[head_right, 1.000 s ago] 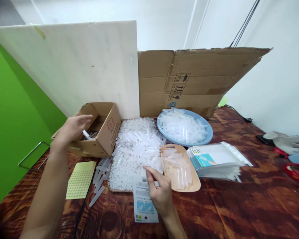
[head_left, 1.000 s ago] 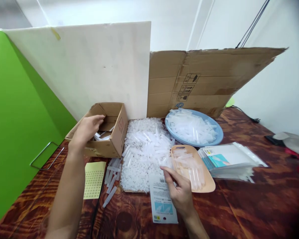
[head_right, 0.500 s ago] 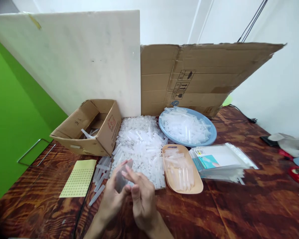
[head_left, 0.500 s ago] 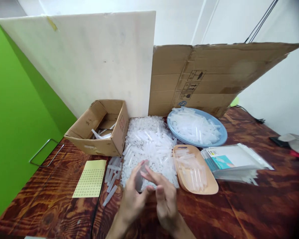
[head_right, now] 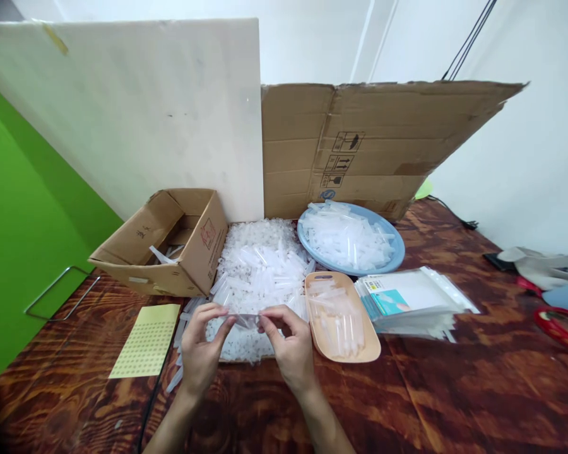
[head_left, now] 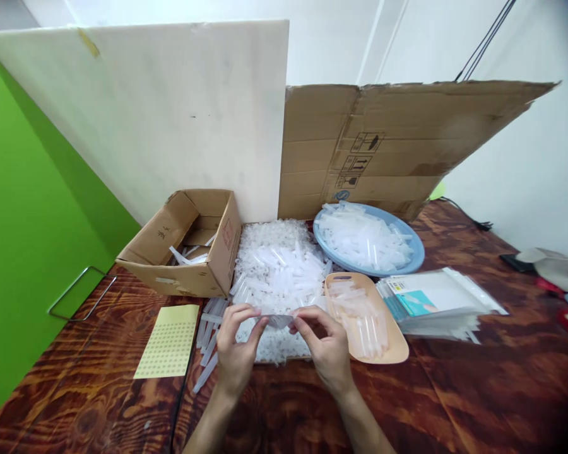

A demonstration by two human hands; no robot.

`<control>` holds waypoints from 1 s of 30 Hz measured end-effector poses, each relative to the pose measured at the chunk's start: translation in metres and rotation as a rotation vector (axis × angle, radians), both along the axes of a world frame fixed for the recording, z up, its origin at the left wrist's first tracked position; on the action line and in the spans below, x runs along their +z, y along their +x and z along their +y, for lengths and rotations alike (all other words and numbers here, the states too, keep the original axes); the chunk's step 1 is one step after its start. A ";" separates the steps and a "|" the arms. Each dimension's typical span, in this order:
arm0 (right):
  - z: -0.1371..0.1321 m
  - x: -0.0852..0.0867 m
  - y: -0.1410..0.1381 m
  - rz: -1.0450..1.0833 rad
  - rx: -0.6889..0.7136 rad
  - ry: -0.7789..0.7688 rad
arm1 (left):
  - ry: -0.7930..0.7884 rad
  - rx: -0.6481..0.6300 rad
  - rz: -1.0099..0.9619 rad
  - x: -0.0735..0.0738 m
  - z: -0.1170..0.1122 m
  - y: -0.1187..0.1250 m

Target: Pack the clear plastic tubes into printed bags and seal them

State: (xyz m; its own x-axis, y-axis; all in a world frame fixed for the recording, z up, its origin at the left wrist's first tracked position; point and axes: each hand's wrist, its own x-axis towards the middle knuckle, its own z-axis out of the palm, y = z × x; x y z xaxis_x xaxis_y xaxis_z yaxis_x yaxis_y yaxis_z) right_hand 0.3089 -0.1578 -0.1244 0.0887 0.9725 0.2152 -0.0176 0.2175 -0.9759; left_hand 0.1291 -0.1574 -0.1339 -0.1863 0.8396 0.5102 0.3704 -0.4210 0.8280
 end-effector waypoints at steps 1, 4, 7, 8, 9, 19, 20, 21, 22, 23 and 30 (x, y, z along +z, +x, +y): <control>-0.001 -0.003 0.003 -0.011 -0.007 0.024 | 0.040 0.006 0.017 -0.001 0.002 0.001; -0.004 -0.014 0.012 0.037 0.002 0.002 | 0.131 -0.035 0.053 -0.010 0.003 0.000; -0.012 -0.031 0.017 0.247 0.055 -0.223 | 0.220 -0.060 0.118 -0.025 -0.004 -0.002; -0.015 -0.036 0.018 0.305 0.087 -0.309 | 0.245 -0.077 0.143 -0.031 -0.008 -0.003; -0.018 -0.040 0.019 0.342 0.123 -0.383 | 0.263 -0.110 0.171 -0.036 -0.012 -0.004; -0.028 -0.058 0.021 0.289 0.217 -0.489 | 0.118 -0.372 0.280 -0.059 -0.051 -0.021; -0.029 -0.060 0.022 0.276 0.236 -0.494 | 0.059 -0.363 0.251 -0.059 -0.053 -0.023; -0.030 -0.063 0.023 0.265 0.255 -0.496 | -0.013 -0.351 0.218 -0.059 -0.056 -0.025; -0.031 -0.065 0.024 0.259 0.273 -0.495 | -0.091 -0.340 0.184 -0.058 -0.058 -0.026; -0.032 -0.067 0.025 0.256 0.288 -0.494 | -0.168 -0.331 0.151 -0.059 -0.061 -0.026; -0.038 -0.080 0.024 0.193 0.245 -0.525 | -0.545 -0.285 -0.098 -0.060 -0.072 -0.012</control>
